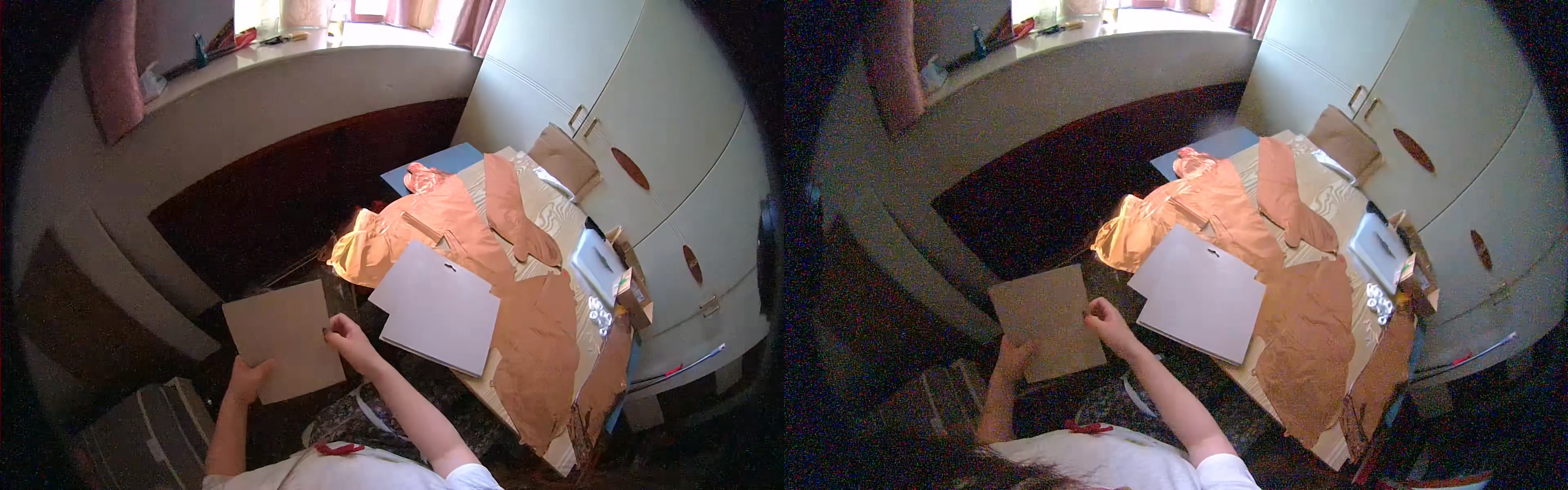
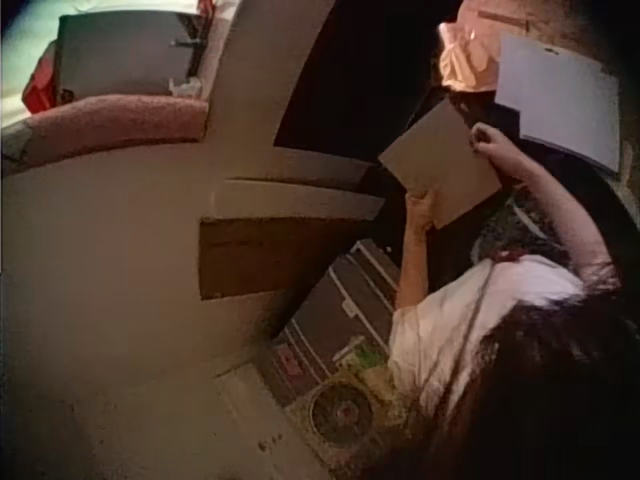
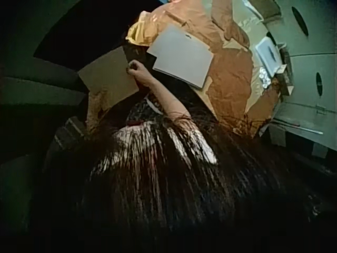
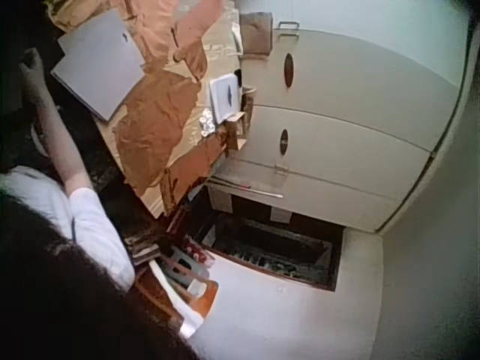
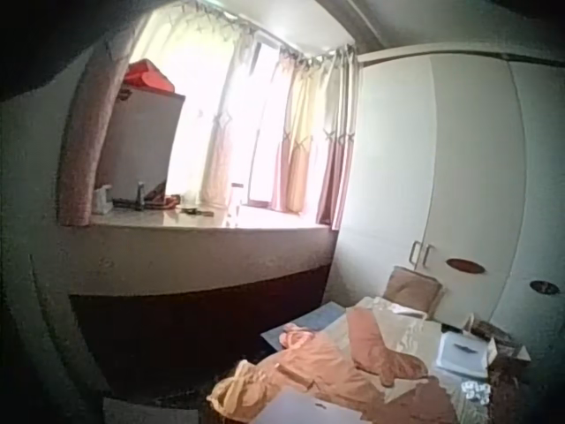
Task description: Sorting through and arranging metallic foil balloons and cardboard backing plates on a table.
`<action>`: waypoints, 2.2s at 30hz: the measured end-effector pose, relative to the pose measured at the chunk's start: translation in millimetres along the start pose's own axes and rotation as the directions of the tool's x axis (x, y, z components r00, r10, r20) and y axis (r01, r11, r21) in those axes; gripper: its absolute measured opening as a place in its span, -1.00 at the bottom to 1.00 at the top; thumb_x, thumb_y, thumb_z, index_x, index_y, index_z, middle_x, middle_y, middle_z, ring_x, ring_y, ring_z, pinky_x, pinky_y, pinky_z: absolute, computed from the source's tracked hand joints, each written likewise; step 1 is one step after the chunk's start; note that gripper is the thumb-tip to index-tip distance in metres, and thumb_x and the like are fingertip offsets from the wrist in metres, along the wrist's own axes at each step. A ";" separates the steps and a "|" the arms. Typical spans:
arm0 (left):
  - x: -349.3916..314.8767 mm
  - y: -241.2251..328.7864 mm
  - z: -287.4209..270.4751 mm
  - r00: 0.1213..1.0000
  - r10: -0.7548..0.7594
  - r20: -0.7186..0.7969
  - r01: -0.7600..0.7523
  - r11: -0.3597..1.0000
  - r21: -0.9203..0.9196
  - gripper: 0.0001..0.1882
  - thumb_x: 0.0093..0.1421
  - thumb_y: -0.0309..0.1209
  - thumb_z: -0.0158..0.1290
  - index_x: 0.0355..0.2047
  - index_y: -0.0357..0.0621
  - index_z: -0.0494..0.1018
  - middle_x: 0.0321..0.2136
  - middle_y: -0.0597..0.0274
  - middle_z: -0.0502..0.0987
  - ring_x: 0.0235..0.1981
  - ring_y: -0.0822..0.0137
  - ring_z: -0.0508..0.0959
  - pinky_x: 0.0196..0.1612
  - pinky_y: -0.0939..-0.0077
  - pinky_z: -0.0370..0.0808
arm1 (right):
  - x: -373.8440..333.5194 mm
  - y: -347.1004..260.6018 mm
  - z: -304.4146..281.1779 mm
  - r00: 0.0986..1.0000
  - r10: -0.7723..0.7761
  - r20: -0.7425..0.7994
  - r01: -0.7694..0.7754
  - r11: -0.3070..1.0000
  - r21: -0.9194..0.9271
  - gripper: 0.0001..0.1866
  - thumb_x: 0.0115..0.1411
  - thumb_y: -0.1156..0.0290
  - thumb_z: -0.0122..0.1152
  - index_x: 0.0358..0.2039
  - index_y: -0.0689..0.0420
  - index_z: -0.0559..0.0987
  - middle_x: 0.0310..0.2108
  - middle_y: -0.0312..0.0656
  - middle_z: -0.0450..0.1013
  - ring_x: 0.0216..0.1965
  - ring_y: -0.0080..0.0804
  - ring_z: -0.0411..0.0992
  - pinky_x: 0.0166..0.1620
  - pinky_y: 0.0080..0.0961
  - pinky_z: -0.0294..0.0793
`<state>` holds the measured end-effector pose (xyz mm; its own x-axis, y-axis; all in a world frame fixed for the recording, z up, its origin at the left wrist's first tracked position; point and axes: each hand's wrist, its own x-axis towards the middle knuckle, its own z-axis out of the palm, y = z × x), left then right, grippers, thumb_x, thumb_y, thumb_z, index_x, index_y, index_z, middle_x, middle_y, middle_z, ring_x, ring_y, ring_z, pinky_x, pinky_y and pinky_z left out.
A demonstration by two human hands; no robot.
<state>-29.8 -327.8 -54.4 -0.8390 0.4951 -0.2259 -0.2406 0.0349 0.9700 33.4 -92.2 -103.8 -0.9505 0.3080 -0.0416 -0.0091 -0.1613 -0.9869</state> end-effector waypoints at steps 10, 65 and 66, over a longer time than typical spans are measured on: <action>19.7 -18.7 -12.1 0.960 -0.250 0.128 0.275 0.932 -0.238 -0.28 -0.12 -0.35 0.21 0.06 -0.30 0.20 -0.12 0.05 0.44 -0.17 0.12 0.50 -0.14 0.19 0.48 | -4.8 -6.6 5.6 0.841 0.372 0.393 -0.541 0.553 0.633 -0.68 0.30 0.33 -0.18 0.00 0.16 0.36 -0.14 -0.27 0.43 -0.15 -0.55 0.42 -0.11 -0.57 0.43; 40.5 47.1 174.0 0.982 -0.043 0.184 0.167 0.650 -0.741 -0.58 0.15 -0.42 -0.14 0.02 -0.33 0.20 -0.14 0.05 0.40 -0.14 0.14 0.47 -0.09 0.21 0.46 | -125.1 -206.6 -149.0 0.637 -0.731 -0.246 -0.154 0.191 -0.969 -0.49 0.11 0.53 -0.01 0.11 0.16 0.23 -0.07 0.06 0.37 -0.24 -0.04 0.45 -0.28 -0.26 0.48; 34.2 51.4 193.7 0.981 -0.056 0.184 0.176 0.657 -0.733 -0.60 0.17 -0.43 -0.14 0.02 -0.33 0.20 -0.13 0.05 0.41 -0.13 0.15 0.46 -0.08 0.21 0.45 | -131.3 -218.9 -152.4 0.621 -0.697 -0.359 -0.151 0.343 -0.927 -0.44 0.09 0.56 0.00 0.15 0.15 0.18 -0.02 0.08 0.34 -0.21 -0.04 0.43 -0.27 -0.25 0.48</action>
<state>23.7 -140.9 5.1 -0.7197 0.6439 -0.2598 -0.6631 -0.5265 0.5321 207.5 45.6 93.9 -0.4724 0.6401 0.6059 0.4283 0.7675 -0.4770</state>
